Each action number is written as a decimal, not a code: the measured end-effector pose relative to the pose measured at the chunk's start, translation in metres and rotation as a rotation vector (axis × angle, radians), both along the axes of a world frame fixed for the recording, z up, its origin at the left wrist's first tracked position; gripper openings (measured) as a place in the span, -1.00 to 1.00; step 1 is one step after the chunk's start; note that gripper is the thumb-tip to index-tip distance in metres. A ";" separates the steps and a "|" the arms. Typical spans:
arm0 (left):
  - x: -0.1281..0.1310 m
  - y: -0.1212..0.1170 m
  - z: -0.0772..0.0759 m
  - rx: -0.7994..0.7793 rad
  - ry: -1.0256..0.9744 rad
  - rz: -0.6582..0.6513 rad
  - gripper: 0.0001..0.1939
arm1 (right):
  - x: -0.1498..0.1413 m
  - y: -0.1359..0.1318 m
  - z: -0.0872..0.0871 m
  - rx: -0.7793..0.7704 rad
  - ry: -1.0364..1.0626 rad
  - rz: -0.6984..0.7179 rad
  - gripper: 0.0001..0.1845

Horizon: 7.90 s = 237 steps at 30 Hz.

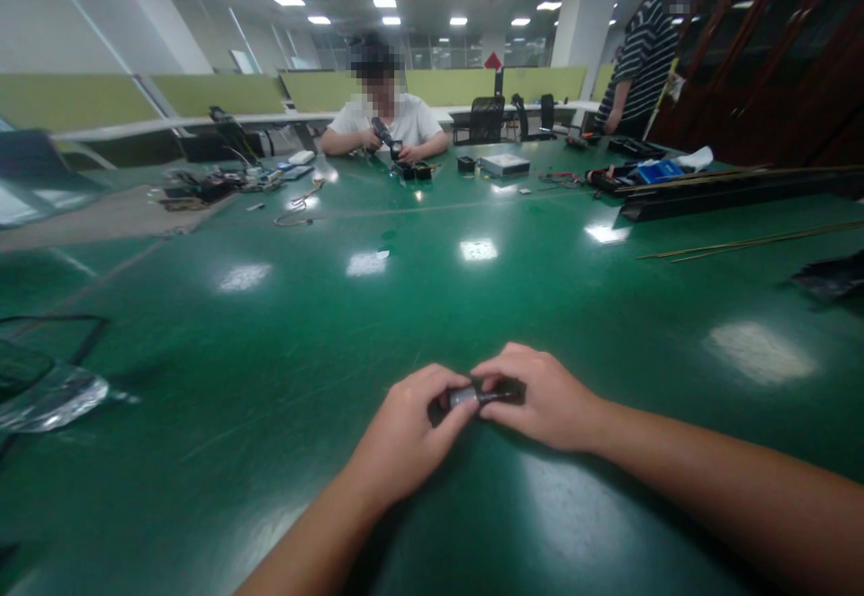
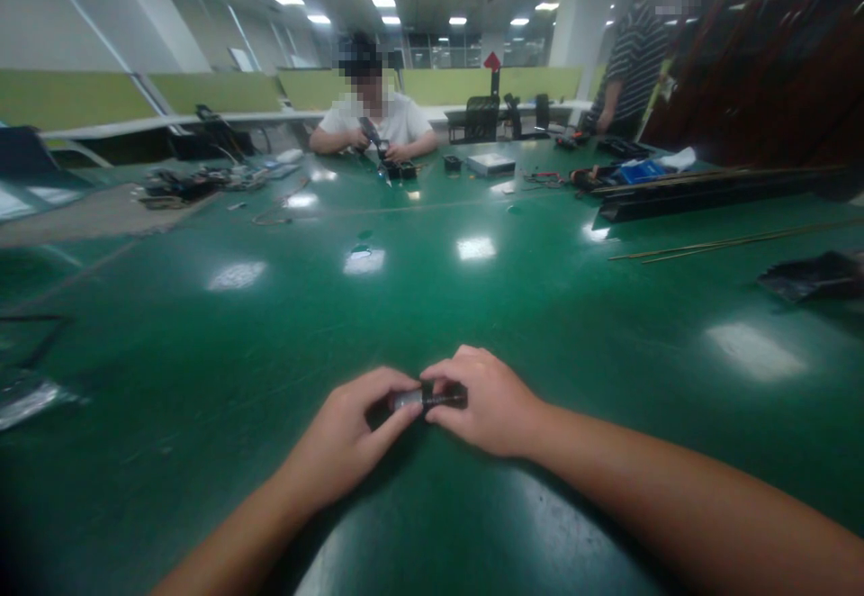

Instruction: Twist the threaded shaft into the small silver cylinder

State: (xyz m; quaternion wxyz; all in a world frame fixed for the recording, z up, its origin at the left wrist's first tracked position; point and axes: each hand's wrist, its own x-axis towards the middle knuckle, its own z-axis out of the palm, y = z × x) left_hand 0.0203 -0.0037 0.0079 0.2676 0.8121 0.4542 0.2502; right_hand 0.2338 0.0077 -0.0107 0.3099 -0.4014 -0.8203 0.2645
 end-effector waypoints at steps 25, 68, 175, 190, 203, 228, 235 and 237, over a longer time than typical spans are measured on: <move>0.004 -0.003 -0.001 -0.006 0.024 0.066 -0.86 | 0.001 0.003 0.001 0.042 -0.072 0.062 -0.87; 0.000 -0.003 0.001 0.009 0.037 0.071 -0.86 | 0.006 0.002 0.004 0.047 -0.087 0.025 -0.91; 0.000 -0.005 0.006 -0.039 0.011 0.086 -0.89 | -0.004 0.008 -0.004 0.061 -0.010 0.077 -0.91; 0.000 -0.006 0.008 -0.050 0.011 0.087 -0.88 | -0.001 0.008 0.002 0.065 -0.033 0.100 -0.93; -0.001 -0.006 0.006 -0.048 0.009 0.090 -0.86 | 0.002 0.007 0.004 0.062 -0.050 0.106 -0.93; -0.001 -0.003 0.002 -0.030 0.002 0.059 -0.85 | 0.006 0.004 0.003 0.016 -0.068 0.062 -0.87; -0.002 -0.002 0.001 -0.027 0.007 0.049 -0.86 | 0.006 0.005 0.007 0.004 -0.061 0.061 -0.87; -0.002 -0.002 0.001 -0.027 0.013 0.052 -0.86 | 0.007 0.005 0.007 0.007 -0.057 0.059 -0.87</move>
